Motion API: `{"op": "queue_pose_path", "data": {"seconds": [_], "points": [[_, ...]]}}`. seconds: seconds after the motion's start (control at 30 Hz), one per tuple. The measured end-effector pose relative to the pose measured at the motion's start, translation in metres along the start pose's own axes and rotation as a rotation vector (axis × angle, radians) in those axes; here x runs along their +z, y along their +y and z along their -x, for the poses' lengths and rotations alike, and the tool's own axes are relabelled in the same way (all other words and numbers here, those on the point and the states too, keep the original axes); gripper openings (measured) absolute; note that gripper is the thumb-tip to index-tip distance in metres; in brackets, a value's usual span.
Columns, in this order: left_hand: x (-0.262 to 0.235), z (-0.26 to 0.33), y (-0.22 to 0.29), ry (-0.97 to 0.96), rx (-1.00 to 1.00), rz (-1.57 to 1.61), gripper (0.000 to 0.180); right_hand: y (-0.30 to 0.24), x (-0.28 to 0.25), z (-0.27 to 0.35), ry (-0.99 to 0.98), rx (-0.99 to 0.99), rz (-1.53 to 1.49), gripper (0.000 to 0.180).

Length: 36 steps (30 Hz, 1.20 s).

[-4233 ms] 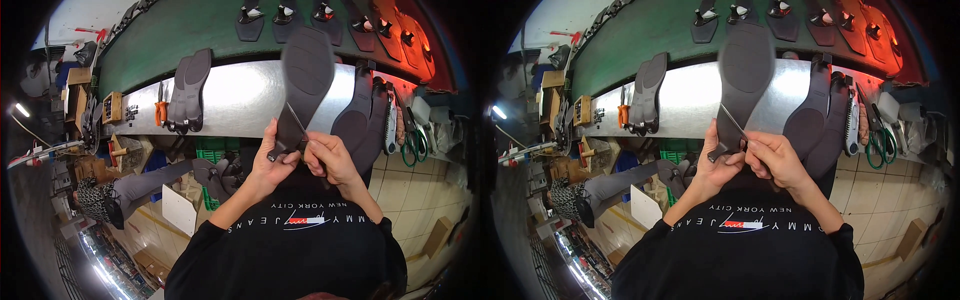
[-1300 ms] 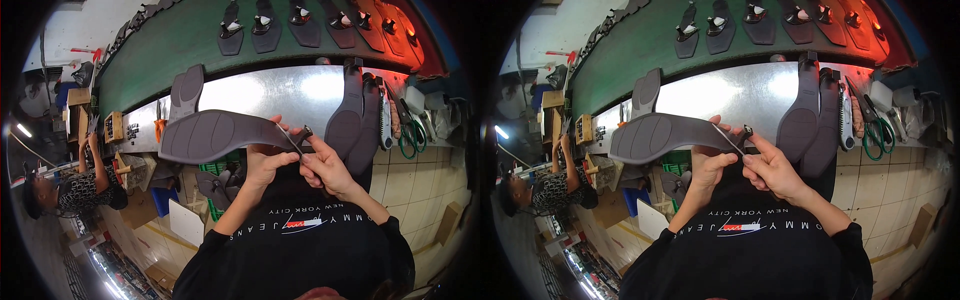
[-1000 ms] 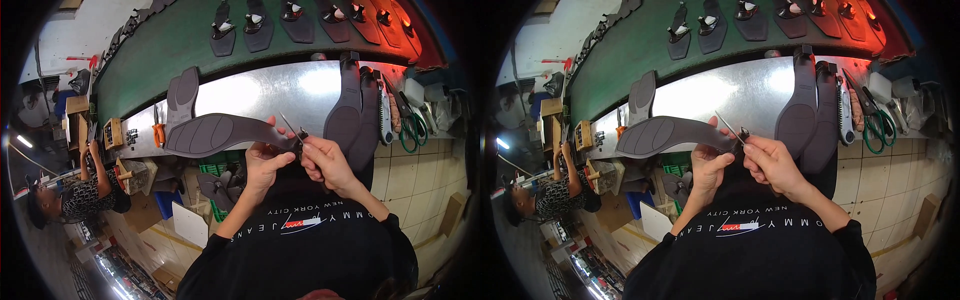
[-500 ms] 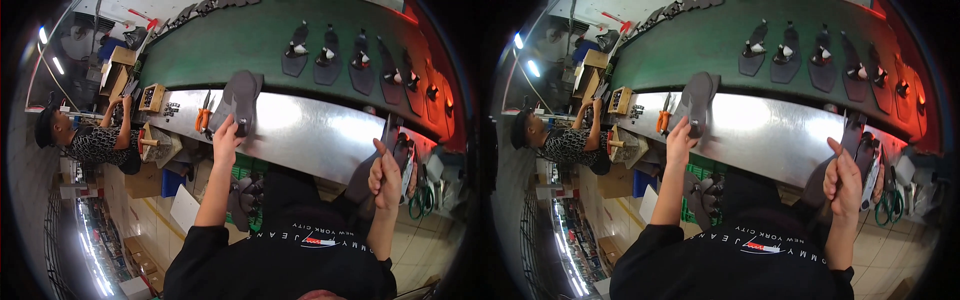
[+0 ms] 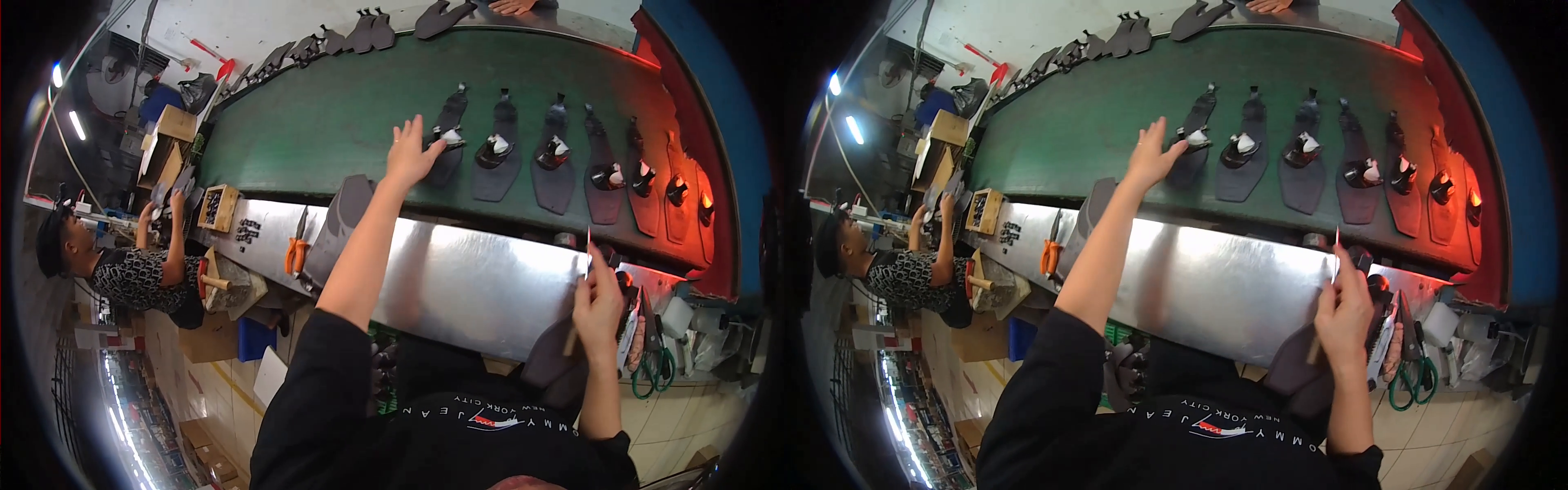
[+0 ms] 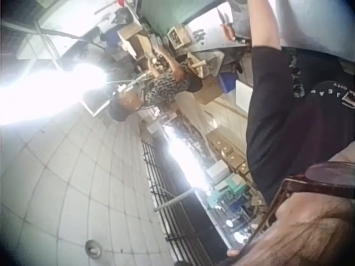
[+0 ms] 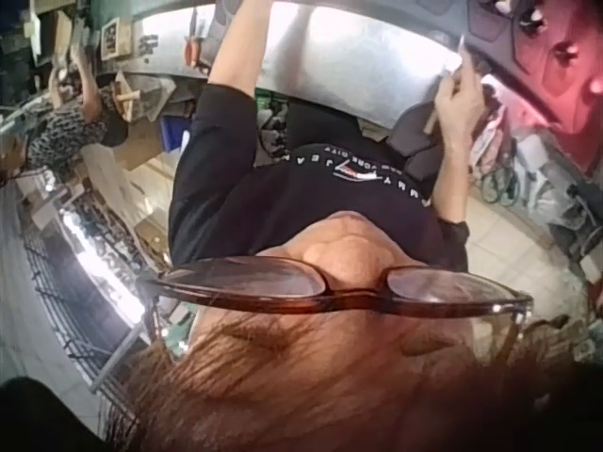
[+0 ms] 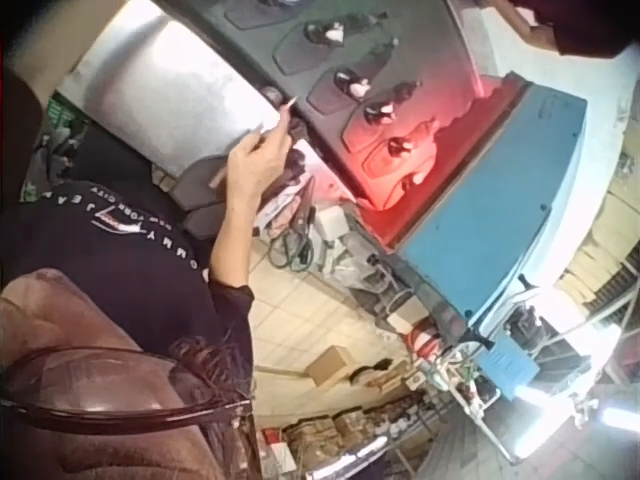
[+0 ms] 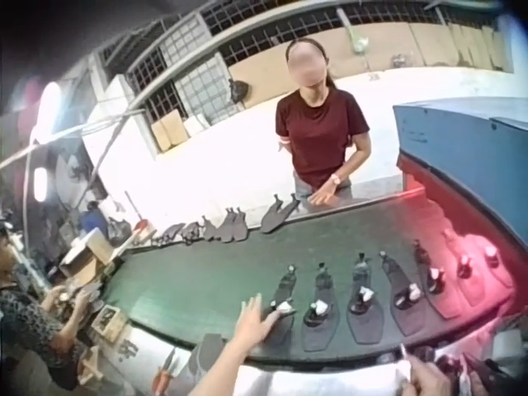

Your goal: Manually assemble and secure the heel components to the shoe soles using tools.

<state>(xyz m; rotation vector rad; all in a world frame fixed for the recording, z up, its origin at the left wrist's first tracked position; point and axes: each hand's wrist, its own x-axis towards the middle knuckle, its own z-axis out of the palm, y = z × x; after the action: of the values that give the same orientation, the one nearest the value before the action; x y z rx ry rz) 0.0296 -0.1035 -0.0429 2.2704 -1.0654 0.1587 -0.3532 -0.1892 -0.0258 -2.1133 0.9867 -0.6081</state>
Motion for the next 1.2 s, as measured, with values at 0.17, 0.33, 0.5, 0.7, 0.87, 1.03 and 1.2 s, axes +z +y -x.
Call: {"op": "queue_pose_path", "data": {"seconds": [0.17, 0.33, 0.5, 0.7, 0.87, 1.03, 1.2], "points": [[0.063, -0.016, -0.021, -0.052, -0.016, 0.013, 0.038, 0.008, 0.013, 0.007, 0.051, -0.033, 0.143, 0.021], [0.049, 0.001, -0.003, 0.139, 0.016, 0.180, 0.025, 0.012, 0.010, 0.006, 0.063, -0.030, 0.091, 0.020], [0.019, 0.014, -0.007, 0.334, -0.008, 0.497, 0.034, 0.010, 0.013, 0.012, 0.067, -0.103, 0.087, 0.019], [-0.045, 0.106, 0.101, -0.023, -0.293, 1.239, 0.033, 0.019, -0.004, 0.015, 0.015, 0.042, -0.322, 0.021], [-0.062, 0.212, 0.139, -0.385, -0.343, 1.600, 0.023, -0.045, 0.001, 0.034, -0.328, -0.074, -1.291, 0.052], [-0.060, 0.251, 0.135, -0.488, -0.591, 1.968, 0.022, -0.070, 0.001, 0.037, -0.307, -0.036, -1.400, 0.036], [-0.068, 0.269, 0.112, -0.547, -0.771, 1.993, 0.027, -0.070, -0.025, 0.048, -0.225, 0.089, -1.379, 0.032]]}}
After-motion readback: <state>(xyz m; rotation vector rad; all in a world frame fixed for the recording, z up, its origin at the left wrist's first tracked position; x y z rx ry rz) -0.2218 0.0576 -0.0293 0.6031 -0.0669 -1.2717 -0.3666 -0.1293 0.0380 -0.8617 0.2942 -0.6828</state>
